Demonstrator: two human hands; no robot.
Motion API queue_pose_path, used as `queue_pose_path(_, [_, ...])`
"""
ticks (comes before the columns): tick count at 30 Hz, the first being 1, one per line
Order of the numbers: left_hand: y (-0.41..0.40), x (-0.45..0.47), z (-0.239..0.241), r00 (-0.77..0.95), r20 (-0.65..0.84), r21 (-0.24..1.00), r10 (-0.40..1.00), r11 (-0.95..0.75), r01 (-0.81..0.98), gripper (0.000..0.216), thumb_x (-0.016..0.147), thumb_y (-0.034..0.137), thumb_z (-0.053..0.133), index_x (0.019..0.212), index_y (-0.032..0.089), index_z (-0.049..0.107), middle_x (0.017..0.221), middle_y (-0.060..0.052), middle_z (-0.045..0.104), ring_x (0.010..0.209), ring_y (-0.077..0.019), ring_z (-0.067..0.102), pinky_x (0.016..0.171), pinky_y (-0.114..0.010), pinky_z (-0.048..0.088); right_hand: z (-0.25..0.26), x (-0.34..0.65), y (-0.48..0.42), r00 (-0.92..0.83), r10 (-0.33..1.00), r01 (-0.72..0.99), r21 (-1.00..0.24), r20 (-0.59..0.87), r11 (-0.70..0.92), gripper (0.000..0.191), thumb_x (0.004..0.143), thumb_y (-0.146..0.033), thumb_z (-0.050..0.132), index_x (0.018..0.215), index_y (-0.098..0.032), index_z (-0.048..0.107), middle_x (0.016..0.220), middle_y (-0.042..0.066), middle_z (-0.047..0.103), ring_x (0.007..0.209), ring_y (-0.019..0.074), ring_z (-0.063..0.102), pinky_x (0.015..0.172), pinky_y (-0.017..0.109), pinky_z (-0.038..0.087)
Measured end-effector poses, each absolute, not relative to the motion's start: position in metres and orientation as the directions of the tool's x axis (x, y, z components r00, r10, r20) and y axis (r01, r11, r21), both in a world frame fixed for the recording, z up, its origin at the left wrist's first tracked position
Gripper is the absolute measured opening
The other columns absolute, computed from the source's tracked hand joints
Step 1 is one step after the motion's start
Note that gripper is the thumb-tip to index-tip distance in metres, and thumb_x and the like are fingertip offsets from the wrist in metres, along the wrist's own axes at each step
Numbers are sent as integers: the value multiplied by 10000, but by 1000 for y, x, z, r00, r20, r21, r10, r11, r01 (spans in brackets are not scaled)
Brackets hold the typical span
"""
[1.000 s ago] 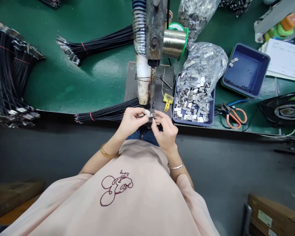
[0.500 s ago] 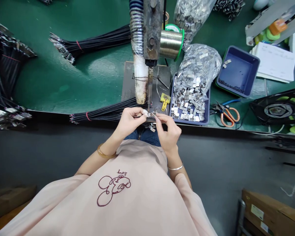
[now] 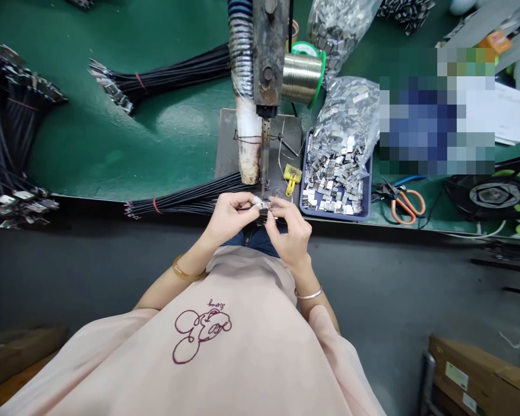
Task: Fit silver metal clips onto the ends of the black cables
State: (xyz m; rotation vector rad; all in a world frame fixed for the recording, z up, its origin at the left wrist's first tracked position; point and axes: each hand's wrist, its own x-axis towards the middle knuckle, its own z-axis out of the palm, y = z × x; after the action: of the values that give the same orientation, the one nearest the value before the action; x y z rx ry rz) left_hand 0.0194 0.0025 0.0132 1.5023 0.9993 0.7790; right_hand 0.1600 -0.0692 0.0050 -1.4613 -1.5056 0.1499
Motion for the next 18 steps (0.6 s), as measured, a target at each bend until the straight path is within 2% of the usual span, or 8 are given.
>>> queue_pose_path(2, [0, 19, 14, 430, -35, 980, 902, -54, 192, 120, 750, 188, 583, 663, 126, 637, 549, 58, 358, 537, -58, 270, 504, -187, 245, 5, 161, -69, 300, 843, 622, -761, 447, 183, 59, 930, -232, 588, 883, -219, 555, 997, 61, 761, 789, 155, 749, 680, 276, 605])
queue_pose_path(5, [-2, 16, 15, 466, 56, 960, 883, -176, 218, 145, 786, 193, 576, 721, 123, 685, 573, 40, 461, 552, -62, 349, 518, -179, 288, 6, 163, -64, 338, 909, 456, -887, 244, 68, 112, 962, -307, 551, 897, -230, 500, 709, -41, 670, 526, 94, 645, 505, 200, 508])
queue_pose_path(7, [-2, 12, 14, 502, 130, 938, 855, -270, 216, 147, 791, 190, 583, 758, 121, 709, 617, 18, 537, 569, -68, 398, 529, -183, 308, 8, 164, -60, 294, 944, 360, -932, 153, 38, 138, 964, -329, 549, 887, -237, 482, 596, -86, 571, 472, 82, 585, 461, 181, 455])
queue_pose_path(9, [0, 8, 13, 519, 140, 945, 843, -270, 184, 125, 768, 172, 593, 768, 118, 706, 639, 9, 559, 565, -68, 403, 524, -189, 306, 8, 165, -57, 258, 958, 315, -948, 129, 43, 139, 960, -330, 556, 885, -236, 486, 630, -80, 573, 499, 78, 589, 475, 180, 465])
queue_pose_path(12, [2, 3, 10, 534, 45, 987, 844, -119, 105, 78, 739, 155, 598, 717, 118, 662, 580, 36, 461, 530, -58, 342, 510, -194, 278, 6, 166, -59, 219, 948, 438, -892, 229, 114, 99, 953, -304, 576, 904, -228, 536, 766, -38, 636, 641, 99, 666, 596, 213, 548])
queue_pose_path(15, [3, 3, 10, 553, -20, 998, 833, -17, 62, 134, 780, 210, 632, 681, 121, 636, 537, 62, 356, 509, -49, 276, 501, -201, 229, 3, 167, -63, 119, 888, 667, -698, 445, 260, 31, 950, -231, 578, 922, -224, 590, 880, 12, 704, 808, 139, 710, 741, 268, 582])
queue_pose_path(17, [2, 4, 11, 542, -31, 998, 840, -5, 65, 204, 811, 276, 656, 684, 118, 643, 537, 58, 380, 510, -49, 278, 497, -202, 221, 1, 167, -67, 68, 843, 742, -592, 533, 314, 45, 944, -190, 580, 935, -223, 609, 923, 32, 733, 866, 154, 723, 780, 282, 580])
queue_pose_path(18, [2, 5, 11, 534, -30, 997, 845, -10, 72, 226, 821, 303, 660, 696, 115, 654, 551, 47, 426, 516, -51, 305, 501, -201, 239, 0, 168, -68, 80, 836, 752, -584, 543, 307, 48, 943, -185, 584, 947, -223, 613, 922, 30, 739, 852, 152, 728, 768, 275, 577])
